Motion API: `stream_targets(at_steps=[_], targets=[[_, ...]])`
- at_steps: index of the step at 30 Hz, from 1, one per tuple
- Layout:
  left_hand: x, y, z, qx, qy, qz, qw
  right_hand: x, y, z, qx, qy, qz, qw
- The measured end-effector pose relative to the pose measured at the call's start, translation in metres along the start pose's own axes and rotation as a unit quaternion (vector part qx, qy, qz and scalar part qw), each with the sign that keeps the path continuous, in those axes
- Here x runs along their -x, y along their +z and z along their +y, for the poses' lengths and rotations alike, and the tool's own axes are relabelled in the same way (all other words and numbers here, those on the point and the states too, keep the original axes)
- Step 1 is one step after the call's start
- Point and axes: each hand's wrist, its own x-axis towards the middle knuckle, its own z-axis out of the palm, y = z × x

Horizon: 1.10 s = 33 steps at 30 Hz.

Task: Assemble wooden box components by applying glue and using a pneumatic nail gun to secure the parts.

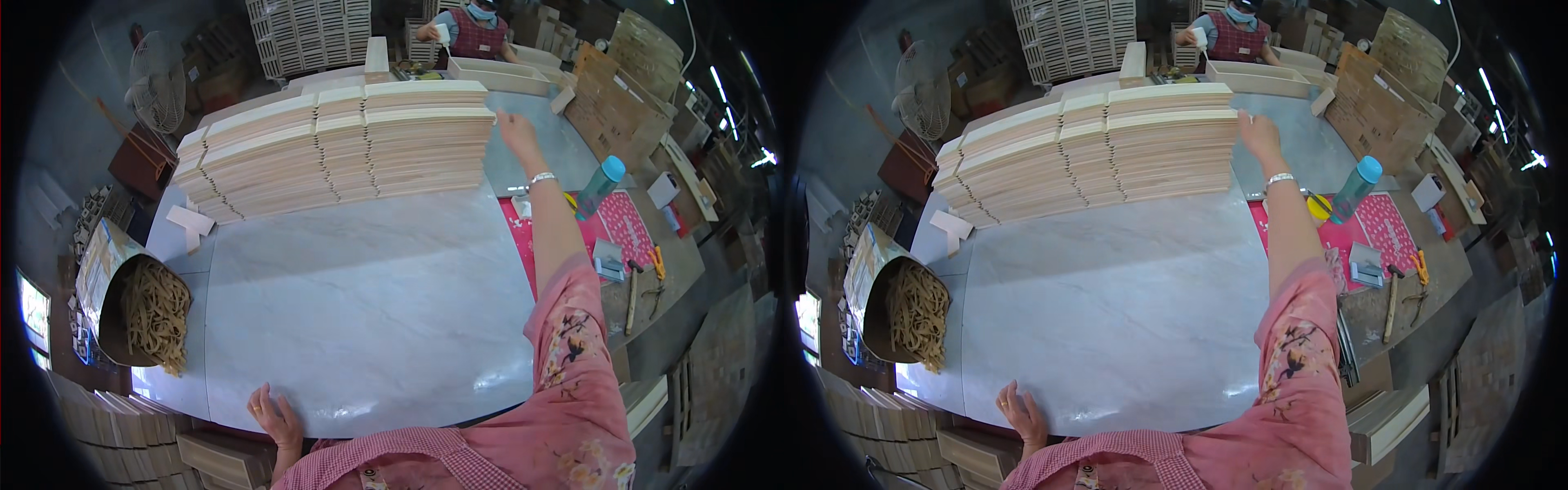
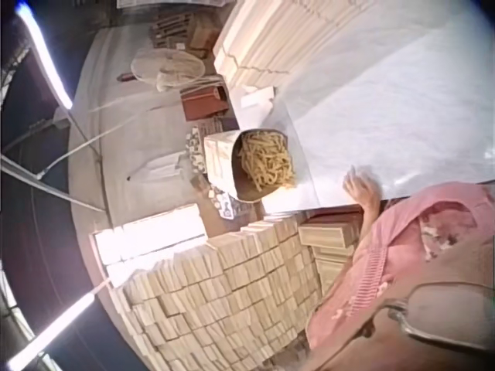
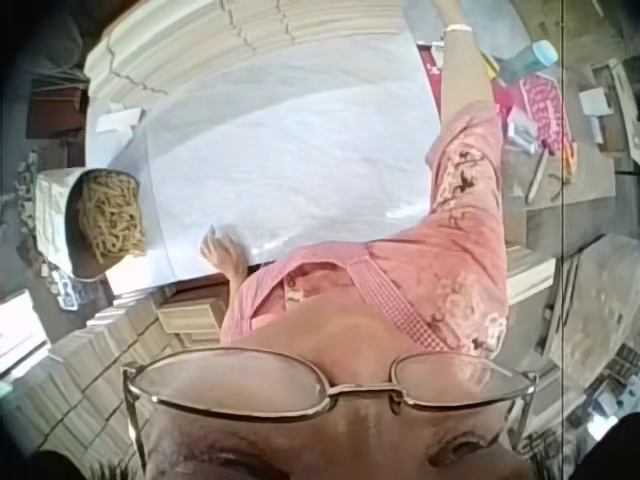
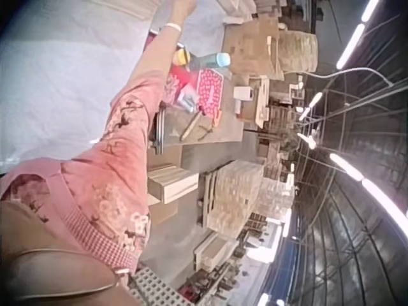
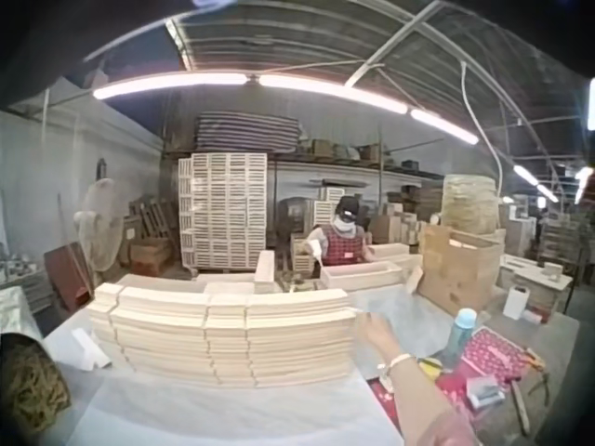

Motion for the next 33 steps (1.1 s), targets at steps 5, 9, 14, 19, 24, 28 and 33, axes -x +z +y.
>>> stream_targets(at_steps=[5,9,14,19,24,28,33], targets=[[-0.003,0.0,0.003,-0.012,-0.031,-0.021,0.999,-0.036,0.022,-0.013,0.0,0.085,-0.025,0.996],[-0.006,0.0,0.006,-0.01,-0.04,-0.033,0.999,-0.043,0.025,-0.023,-0.01,0.088,-0.083,0.993],[-0.012,-0.004,0.015,-0.007,-0.023,-0.031,0.999,-0.055,0.019,-0.02,-0.004,0.091,-0.065,0.994],[-0.055,0.001,0.032,0.054,-0.021,-0.014,0.998,-0.01,0.005,-0.04,-0.158,0.134,0.008,0.978],[-0.274,0.069,0.068,0.586,-0.333,-0.136,0.726,0.046,-0.011,-0.004,-0.232,0.18,0.014,0.956],[-0.418,0.125,0.074,0.747,-0.41,-0.13,0.508,0.104,-0.007,0.002,-0.207,0.141,0.056,0.967],[-0.427,0.121,0.031,0.735,-0.397,-0.152,0.528,0.208,-0.009,0.008,-0.205,0.076,0.085,0.972]])
